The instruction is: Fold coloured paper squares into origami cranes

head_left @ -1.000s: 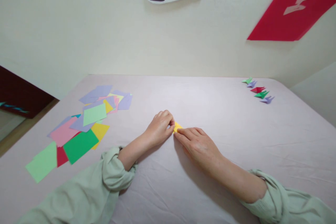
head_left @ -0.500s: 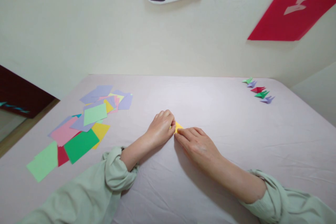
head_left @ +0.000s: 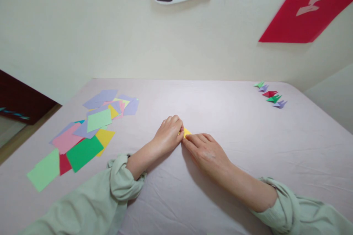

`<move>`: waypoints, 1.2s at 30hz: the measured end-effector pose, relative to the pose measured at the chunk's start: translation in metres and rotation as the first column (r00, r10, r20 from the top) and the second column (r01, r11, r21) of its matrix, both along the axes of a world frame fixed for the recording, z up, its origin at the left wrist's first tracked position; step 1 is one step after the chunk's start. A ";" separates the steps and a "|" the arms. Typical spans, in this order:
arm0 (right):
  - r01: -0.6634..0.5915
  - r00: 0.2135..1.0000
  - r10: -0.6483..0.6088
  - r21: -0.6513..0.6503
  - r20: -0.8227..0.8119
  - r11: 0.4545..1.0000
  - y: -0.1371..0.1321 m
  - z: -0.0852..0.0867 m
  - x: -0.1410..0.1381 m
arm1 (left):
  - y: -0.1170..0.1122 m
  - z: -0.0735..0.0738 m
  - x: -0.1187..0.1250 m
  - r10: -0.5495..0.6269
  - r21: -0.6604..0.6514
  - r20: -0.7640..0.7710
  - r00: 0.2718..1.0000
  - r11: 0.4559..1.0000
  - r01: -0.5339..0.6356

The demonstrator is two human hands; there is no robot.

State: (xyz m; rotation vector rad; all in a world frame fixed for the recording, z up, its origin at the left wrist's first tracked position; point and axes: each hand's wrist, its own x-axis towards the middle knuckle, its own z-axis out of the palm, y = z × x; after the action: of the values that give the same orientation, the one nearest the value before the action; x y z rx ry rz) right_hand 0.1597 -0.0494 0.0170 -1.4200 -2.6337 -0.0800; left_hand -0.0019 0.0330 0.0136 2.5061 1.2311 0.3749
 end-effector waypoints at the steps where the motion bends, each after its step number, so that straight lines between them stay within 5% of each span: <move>1: 0.003 1.000 -0.003 0.001 0.008 1.000 0.000 0.000 0.000 | 0.000 0.000 0.000 -0.002 -0.002 0.005 1.000 1.000 0.002; 10: 0.014 0.999 -0.015 0.023 0.034 1.000 -0.001 -0.002 -0.003 | 0.010 -0.012 -0.004 -0.013 -0.007 0.162 0.987 1.000 0.014; 15: 0.029 0.999 -0.029 0.003 0.028 1.000 -0.001 0.000 -0.003 | 0.003 -0.007 -0.019 0.028 -0.031 0.299 0.954 0.999 -0.020; 23: 0.016 1.000 -0.016 0.035 0.007 0.999 0.000 -0.002 -0.002 | -0.033 -0.004 -0.033 -0.126 0.076 0.001 0.992 0.989 0.125; 36: 0.026 1.000 -0.026 0.008 0.009 1.000 -0.001 -0.001 -0.002 | -0.043 -0.002 -0.021 -0.005 0.160 -0.191 0.982 0.986 0.036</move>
State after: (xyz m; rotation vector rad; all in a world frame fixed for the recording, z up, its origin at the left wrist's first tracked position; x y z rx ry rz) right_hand 0.1574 -0.0502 0.0160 -1.4552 -2.6192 -0.0996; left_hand -0.0227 -0.0097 0.0118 2.7465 1.2909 0.2436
